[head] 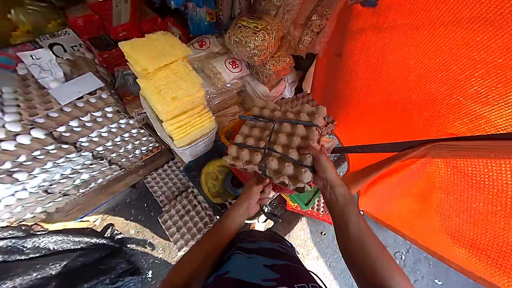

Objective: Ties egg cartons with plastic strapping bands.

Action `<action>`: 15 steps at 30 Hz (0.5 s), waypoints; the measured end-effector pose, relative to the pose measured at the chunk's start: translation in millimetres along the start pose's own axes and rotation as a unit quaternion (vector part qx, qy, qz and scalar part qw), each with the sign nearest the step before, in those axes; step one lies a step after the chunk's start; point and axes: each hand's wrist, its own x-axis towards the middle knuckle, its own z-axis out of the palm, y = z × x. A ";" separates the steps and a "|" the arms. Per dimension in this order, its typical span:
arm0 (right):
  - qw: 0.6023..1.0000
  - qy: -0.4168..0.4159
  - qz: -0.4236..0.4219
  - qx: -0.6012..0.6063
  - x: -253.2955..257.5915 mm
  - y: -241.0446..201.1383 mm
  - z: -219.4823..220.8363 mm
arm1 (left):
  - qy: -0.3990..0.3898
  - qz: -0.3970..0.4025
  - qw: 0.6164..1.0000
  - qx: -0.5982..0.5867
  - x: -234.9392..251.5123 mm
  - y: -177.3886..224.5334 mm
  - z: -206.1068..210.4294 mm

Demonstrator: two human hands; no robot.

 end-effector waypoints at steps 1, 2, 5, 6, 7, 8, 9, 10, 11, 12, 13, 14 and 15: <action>1.000 0.001 -0.001 0.025 -5.7 -1.9 1.7 | -0.008 0.028 1.000 0.007 -5.1 0.4 3.6; 0.999 0.003 -0.008 0.045 -12.1 -3.1 2.4 | -0.014 0.058 0.998 0.019 -10.2 0.9 8.1; 0.992 -0.023 -0.056 0.111 -32.9 -6.6 -5.8 | -0.081 0.171 0.976 0.104 -18.8 2.5 15.4; 0.986 -0.052 -0.080 0.136 -40.5 -7.5 -12.9 | -0.114 0.213 0.957 0.160 -19.7 4.8 13.9; 0.979 -0.080 -0.105 0.157 -47.6 -9.0 -21.4 | -0.147 0.249 0.927 0.238 -20.6 11.5 10.5; 0.969 -0.111 -0.131 0.176 -53.8 -11.7 -31.6 | -0.170 0.270 0.886 0.336 -22.3 25.4 6.7; 0.958 -0.144 -0.153 0.194 -59.7 -16.2 -42.6 | -0.180 0.259 0.835 0.451 -27.2 49.2 6.0; 0.947 -0.178 -0.173 0.204 -64.4 -21.4 -55.1 | -0.179 0.200 0.779 0.566 -35.9 82.9 10.7; 0.939 -0.202 -0.193 0.200 -68.8 -26.4 -68.4 | -0.177 0.093 0.741 0.641 -44.3 122.1 23.8; 0.936 -0.215 -0.210 0.183 -72.9 -31.0 -82.3 | -0.185 0.000 0.717 0.673 -43.7 158.2 39.4; 0.936 -0.222 -0.222 0.161 -76.8 -34.6 -96.1 | -0.200 -0.046 0.705 0.679 -35.8 187.6 53.7; 0.936 -0.226 -0.230 0.139 -80.5 -36.4 -109.3 | -0.205 -0.074 0.698 0.683 -23.3 213.8 64.7; 0.937 -0.223 -0.239 0.119 -84.1 -36.8 -120.3 | -0.196 -0.094 0.700 0.680 -8.3 240.3 74.4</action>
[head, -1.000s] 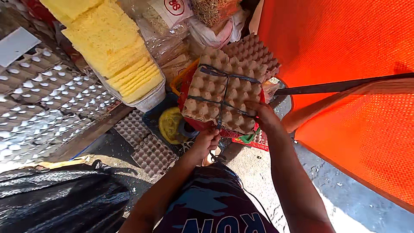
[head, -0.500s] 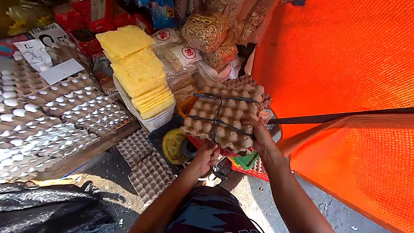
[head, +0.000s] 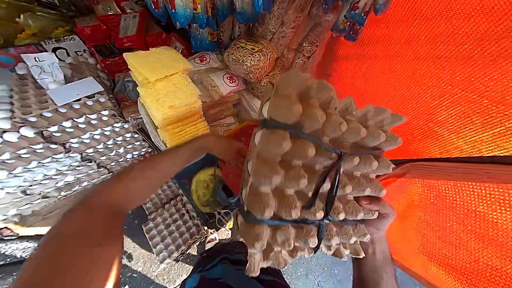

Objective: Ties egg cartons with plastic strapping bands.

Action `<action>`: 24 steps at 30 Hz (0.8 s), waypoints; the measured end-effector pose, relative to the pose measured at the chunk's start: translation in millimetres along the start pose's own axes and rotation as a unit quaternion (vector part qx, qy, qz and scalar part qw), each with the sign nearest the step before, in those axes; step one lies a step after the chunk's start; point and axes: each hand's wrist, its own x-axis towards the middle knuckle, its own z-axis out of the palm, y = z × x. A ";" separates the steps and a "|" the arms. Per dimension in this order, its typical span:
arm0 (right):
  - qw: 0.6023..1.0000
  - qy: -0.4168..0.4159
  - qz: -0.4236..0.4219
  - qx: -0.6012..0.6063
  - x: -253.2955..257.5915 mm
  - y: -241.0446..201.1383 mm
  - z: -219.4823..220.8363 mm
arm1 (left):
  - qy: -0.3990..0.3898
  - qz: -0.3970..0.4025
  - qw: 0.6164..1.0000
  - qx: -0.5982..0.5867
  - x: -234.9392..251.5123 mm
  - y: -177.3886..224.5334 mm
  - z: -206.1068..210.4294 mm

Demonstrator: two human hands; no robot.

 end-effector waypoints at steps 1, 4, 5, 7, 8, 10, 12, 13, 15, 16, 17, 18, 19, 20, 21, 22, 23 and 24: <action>1.000 -0.006 -0.005 -0.016 -5.9 -4.0 -5.2 | 0.004 -0.004 1.000 -0.015 8.5 4.7 -31.8; 0.998 -0.053 0.002 -0.045 -16.2 -10.5 -0.6 | 0.021 0.074 0.997 -0.020 56.3 11.2 -109.2; 0.996 -0.065 0.007 -0.057 -15.6 -10.1 3.1 | 0.025 0.068 0.997 0.006 67.1 29.4 -120.0; 0.992 -0.066 0.015 -0.103 -11.6 -7.5 11.0 | 0.040 0.029 0.995 0.090 74.9 78.2 -121.1; 0.990 -0.054 0.019 -0.129 -9.3 -6.9 12.9 | 0.048 0.018 0.989 0.136 72.0 102.3 -114.4; 0.983 0.000 0.034 -0.179 -7.3 -7.3 13.2 | 0.061 0.024 0.973 0.220 52.0 139.1 -100.0; 0.972 0.066 0.047 -0.219 -6.4 -9.0 6.8 | 0.084 0.064 0.959 0.262 14.5 158.1 -89.3; 0.967 0.101 0.050 -0.228 -5.5 -9.8 1.9 | 0.099 0.096 0.954 0.266 -6.3 160.6 -84.5; 0.955 0.174 0.053 -0.233 -0.9 -10.5 -5.0 | 0.142 0.153 0.938 0.277 -45.8 158.2 -67.6; 0.950 0.211 0.049 -0.227 2.6 -10.4 -7.0 | 0.160 0.173 0.927 0.293 -60.6 152.4 -52.5; 0.944 0.244 0.040 -0.217 6.4 -9.5 -8.0 | 0.169 0.191 0.916 0.309 -68.1 139.8 -30.5; 0.939 0.272 0.028 -0.207 10.8 -8.5 -7.2 | 0.165 0.217 0.909 0.315 -65.7 119.8 -1.5; 0.938 0.291 0.012 -0.190 15.5 -7.4 -4.8 | 0.138 0.221 0.912 0.315 -56.5 97.7 30.9; 0.937 0.305 -0.004 -0.169 20.7 -5.8 -1.8 | 0.100 0.213 0.925 0.297 -41.5 75.7 64.1; 0.940 0.310 -0.017 -0.143 25.0 -4.3 2.3 | 0.079 0.203 0.938 0.270 -21.2 52.8 93.4; 0.946 0.303 -0.028 -0.108 27.5 -2.7 6.7 | 0.077 0.196 0.949 0.236 0.8 29.2 116.6; 0.957 0.281 -0.036 -0.068 28.0 -1.1 10.1 | 0.092 0.195 0.957 0.196 21.5 5.7 132.8; 0.968 0.245 -0.044 -0.023 27.4 0.6 12.0 | 0.105 0.204 0.962 0.146 38.3 -15.2 141.4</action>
